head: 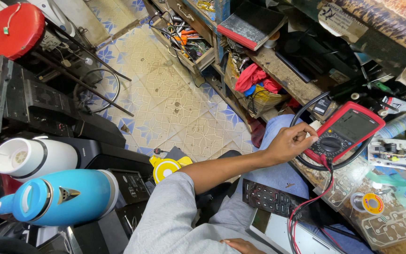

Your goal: The person sits with a white electronic device on their lap and uses a multimeter to test connections on a circuit board. They then use a soldering iron to solder wires to the device.

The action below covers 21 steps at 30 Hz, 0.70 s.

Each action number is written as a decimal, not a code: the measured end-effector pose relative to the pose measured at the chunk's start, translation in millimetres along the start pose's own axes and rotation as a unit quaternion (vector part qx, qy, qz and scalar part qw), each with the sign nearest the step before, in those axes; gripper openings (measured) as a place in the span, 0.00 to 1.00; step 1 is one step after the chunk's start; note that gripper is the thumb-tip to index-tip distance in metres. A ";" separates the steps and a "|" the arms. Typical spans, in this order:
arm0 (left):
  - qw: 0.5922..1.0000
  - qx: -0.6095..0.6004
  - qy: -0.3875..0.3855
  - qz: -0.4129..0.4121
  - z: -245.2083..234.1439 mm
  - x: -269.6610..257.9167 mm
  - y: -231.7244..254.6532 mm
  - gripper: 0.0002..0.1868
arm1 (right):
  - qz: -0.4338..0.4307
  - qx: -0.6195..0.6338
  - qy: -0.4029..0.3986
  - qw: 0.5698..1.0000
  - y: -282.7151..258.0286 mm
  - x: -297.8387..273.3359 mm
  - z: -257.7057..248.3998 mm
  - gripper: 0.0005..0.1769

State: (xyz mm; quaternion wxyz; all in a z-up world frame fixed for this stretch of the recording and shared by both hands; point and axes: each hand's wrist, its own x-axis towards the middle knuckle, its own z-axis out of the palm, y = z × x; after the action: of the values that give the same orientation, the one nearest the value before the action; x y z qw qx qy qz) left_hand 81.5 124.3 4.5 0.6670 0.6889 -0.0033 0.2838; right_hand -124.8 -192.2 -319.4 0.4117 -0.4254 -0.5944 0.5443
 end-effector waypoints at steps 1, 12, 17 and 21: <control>0.999 -0.001 -0.024 -0.030 -2.1 0.3 9.6 0.07 | -0.001 0.004 -0.004 1.000 -10.9 31.2 -32.1 0.37; 0.999 -0.001 -0.030 -0.032 -2.6 -0.9 9.3 0.08 | -0.001 0.010 -0.026 1.000 -52.5 38.5 -45.7 0.38; 0.999 -0.003 -0.034 -0.032 -2.6 -0.9 7.5 0.09 | 0.017 0.021 -0.021 0.999 -69.2 42.9 -50.6 0.40; 0.999 -0.004 -0.037 -0.020 -2.3 -1.2 5.3 0.09 | -0.011 0.002 -0.028 1.000 -89.4 51.9 -59.2 0.33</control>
State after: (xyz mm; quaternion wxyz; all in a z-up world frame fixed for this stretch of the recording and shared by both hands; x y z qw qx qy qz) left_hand 77.5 125.3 8.8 0.6745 0.6962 -0.0155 0.2451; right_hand -89.1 -129.2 -224.8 0.4019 -0.4029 -0.6088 0.5527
